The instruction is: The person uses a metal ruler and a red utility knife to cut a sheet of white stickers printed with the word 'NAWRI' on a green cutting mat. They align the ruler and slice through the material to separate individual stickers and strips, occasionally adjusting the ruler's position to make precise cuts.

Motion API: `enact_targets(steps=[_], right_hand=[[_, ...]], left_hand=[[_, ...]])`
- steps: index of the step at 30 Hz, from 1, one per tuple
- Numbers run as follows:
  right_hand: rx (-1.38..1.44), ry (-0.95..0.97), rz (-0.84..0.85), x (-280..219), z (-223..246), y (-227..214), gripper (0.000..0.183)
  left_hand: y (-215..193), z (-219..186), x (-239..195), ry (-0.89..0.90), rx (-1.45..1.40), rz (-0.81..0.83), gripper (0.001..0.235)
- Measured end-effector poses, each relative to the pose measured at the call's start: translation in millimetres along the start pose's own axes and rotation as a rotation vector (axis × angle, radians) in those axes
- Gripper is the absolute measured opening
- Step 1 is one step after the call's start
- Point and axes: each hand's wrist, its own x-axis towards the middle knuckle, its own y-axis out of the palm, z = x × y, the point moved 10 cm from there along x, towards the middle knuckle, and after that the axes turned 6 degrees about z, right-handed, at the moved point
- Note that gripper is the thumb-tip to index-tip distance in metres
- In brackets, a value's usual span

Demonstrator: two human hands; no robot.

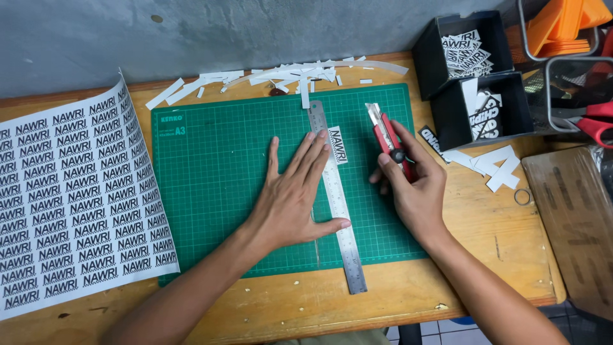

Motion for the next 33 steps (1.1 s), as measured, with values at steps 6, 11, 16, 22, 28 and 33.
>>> enact_targets(steps=[6, 11, 16, 22, 28, 33], right_hand=[[0.008, 0.093, -0.026, 7, -25, -8, 0.051], [0.046, 0.081, -0.001, 8, -10, -1, 0.055], [0.049, 0.099, 0.015, 7, -10, 2, 0.058], [0.028, 0.104, 0.019, 8, -14, 2, 0.059], [0.029, 0.104, 0.024, 7, -13, 3, 0.059], [0.041, 0.097, 0.025, 8, -19, 2, 0.058]], left_hand=[[-4, -3, 0, 0.019, 0.016, -0.03, 0.12], [-2, -2, 0, 0.038, 0.012, -0.05, 0.12], [-2, -2, -1, 0.039, -0.002, -0.056, 0.12], [-2, 0, 1, 0.02, -0.05, -0.023, 0.119], [1, 2, 1, -0.004, -0.058, -0.007, 0.12], [0, 2, 2, -0.013, -0.069, 0.004, 0.118]])
